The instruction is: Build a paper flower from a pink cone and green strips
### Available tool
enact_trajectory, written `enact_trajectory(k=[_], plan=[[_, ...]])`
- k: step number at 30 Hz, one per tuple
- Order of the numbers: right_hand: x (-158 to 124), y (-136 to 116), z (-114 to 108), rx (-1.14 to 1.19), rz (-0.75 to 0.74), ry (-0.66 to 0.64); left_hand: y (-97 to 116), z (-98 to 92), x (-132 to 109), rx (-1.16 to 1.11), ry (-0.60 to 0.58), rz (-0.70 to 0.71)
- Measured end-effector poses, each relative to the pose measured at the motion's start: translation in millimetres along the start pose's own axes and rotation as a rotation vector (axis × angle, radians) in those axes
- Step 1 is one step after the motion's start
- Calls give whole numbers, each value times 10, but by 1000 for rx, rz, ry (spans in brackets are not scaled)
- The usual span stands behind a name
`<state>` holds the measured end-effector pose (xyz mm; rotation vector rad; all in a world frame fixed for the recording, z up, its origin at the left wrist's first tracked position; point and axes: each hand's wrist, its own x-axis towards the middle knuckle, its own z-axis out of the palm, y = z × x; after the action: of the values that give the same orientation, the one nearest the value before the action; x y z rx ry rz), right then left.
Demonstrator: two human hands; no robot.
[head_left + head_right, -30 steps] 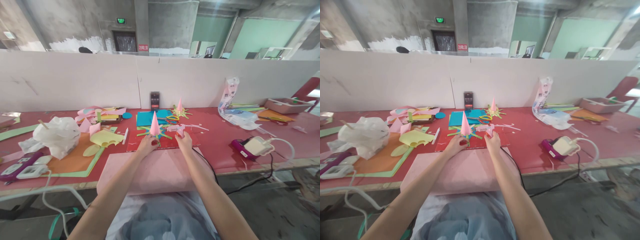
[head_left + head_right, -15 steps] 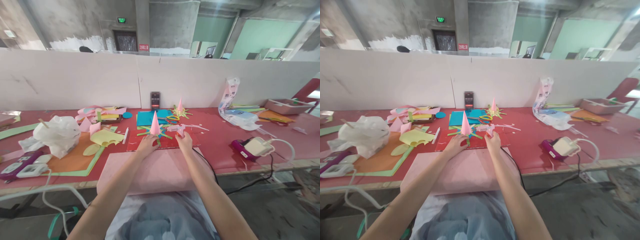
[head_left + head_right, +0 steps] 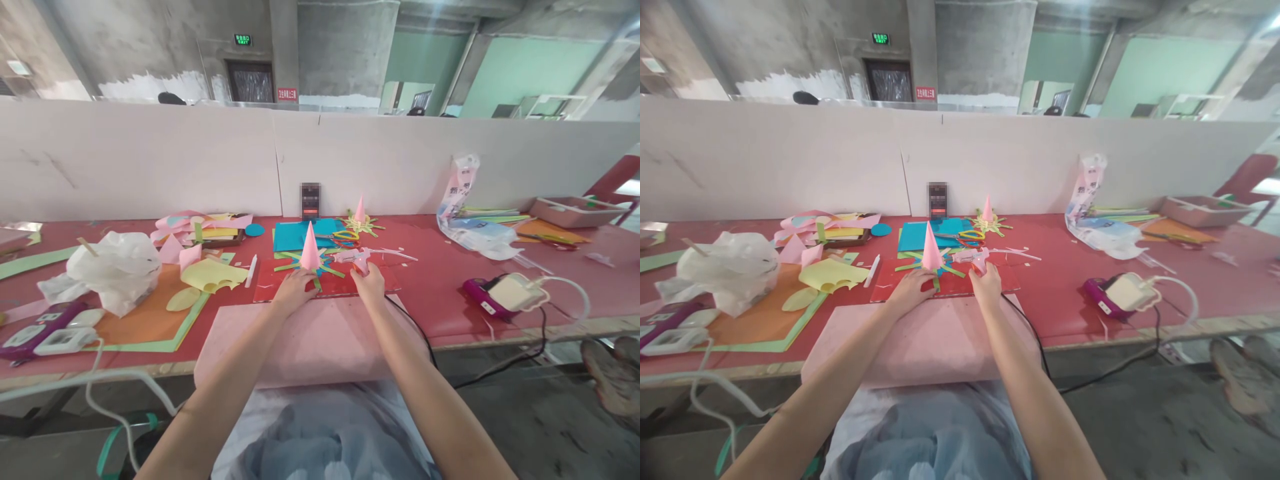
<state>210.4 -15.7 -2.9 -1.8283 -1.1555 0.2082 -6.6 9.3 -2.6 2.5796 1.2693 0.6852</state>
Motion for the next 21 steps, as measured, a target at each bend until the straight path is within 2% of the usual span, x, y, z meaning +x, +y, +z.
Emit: enact_trajectory(k=[21], plan=[[-3,6,8,26,23,-5,-14,13,4,-89,25,-73]])
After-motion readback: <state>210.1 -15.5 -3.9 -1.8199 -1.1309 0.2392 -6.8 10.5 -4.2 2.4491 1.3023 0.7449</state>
